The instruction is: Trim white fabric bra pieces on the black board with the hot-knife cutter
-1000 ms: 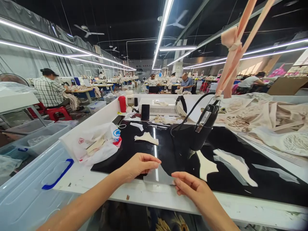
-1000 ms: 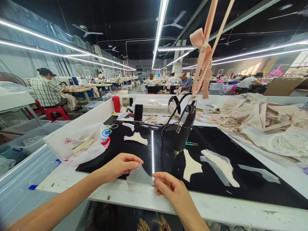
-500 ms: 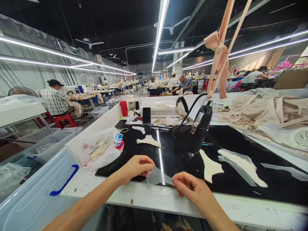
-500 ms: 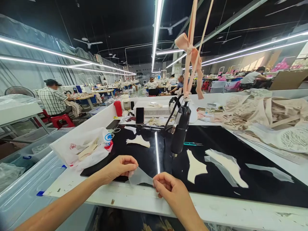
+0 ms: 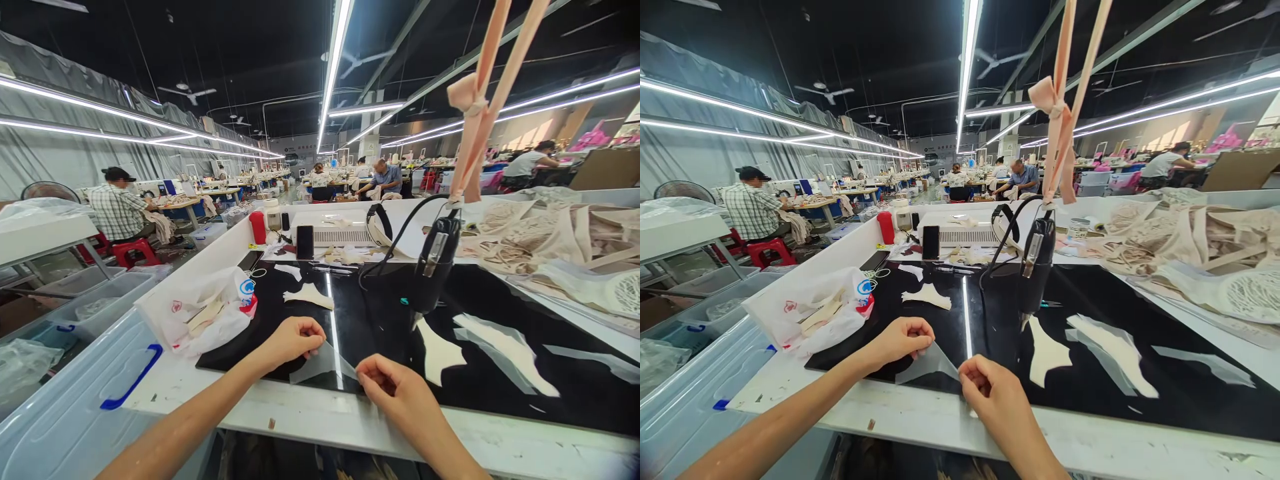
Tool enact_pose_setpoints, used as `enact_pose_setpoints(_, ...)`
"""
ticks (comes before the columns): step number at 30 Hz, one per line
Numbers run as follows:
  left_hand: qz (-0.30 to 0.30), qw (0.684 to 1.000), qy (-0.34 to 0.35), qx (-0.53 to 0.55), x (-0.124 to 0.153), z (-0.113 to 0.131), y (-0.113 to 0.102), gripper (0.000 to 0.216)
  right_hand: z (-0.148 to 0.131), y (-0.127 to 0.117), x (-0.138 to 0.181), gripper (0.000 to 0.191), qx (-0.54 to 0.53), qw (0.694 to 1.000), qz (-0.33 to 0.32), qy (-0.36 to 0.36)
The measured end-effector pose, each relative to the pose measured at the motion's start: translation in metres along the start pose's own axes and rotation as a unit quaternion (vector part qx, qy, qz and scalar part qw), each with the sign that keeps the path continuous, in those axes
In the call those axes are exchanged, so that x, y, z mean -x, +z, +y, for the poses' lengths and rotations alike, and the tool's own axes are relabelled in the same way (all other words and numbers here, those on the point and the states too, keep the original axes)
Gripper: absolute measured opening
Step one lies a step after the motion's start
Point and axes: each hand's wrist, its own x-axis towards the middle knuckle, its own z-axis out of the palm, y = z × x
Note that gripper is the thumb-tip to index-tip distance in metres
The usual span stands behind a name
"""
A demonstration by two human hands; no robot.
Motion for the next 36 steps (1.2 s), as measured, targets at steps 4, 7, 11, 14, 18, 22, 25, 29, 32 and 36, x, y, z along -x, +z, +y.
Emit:
enact_pose_setpoints(4, 0.015, 0.997, 0.037, -0.064, -0.009, -0.004, 0.003, 0.016, 0.005, 0.002, -0.003, 0.018, 0.066, 0.997, 0.012, -0.040)
enact_pose_setpoints(7, 0.044, 0.991, 0.067, -0.111, -0.013, -0.007, 0.004, 0.016, 0.013, 0.003, -0.006, 0.018, 0.130, 0.988, 0.030, -0.077)
enact_pose_setpoints(11, 0.081, 0.986, 0.077, -0.121, -0.017, -0.012, 0.004, 0.027, 0.020, 0.004, -0.005, 0.012, 0.188, 0.967, 0.092, -0.143)
enact_pose_setpoints(14, 0.100, 0.989, 0.069, -0.088, -0.015, -0.012, 0.003, 0.034, 0.019, -0.001, 0.004, 0.012, 0.191, 0.958, 0.118, -0.176)
enact_pose_setpoints(18, 0.117, 0.990, 0.059, -0.043, -0.010, -0.012, -0.002, 0.044, 0.021, -0.026, 0.018, 0.012, 0.225, 0.953, 0.125, -0.162)
enact_pose_setpoints(22, 0.134, 0.991, 0.008, -0.001, -0.008, -0.014, -0.004, 0.060, 0.043, -0.082, 0.026, 0.021, 0.277, 0.932, 0.206, -0.105)
enact_pose_setpoints(25, 0.134, 0.991, -0.013, 0.007, -0.009, -0.015, -0.004, 0.067, 0.065, -0.128, 0.028, 0.032, 0.308, 0.908, 0.276, -0.062)
enact_pose_setpoints(29, 0.120, 0.993, -0.015, -0.011, -0.010, -0.018, -0.003, 0.067, 0.087, -0.160, 0.021, 0.040, 0.341, 0.889, 0.304, -0.040)
enact_pose_setpoints(32, 0.113, 0.993, -0.016, -0.015, -0.010, -0.019, -0.003, 0.067, 0.095, -0.163, 0.007, 0.038, 0.356, 0.888, 0.286, -0.051)
enact_pose_setpoints(36, 0.115, 0.993, -0.027, -0.027, -0.006, -0.012, -0.001, 0.070, 0.096, -0.159, -0.016, 0.035, 0.359, 0.895, 0.255, -0.071)
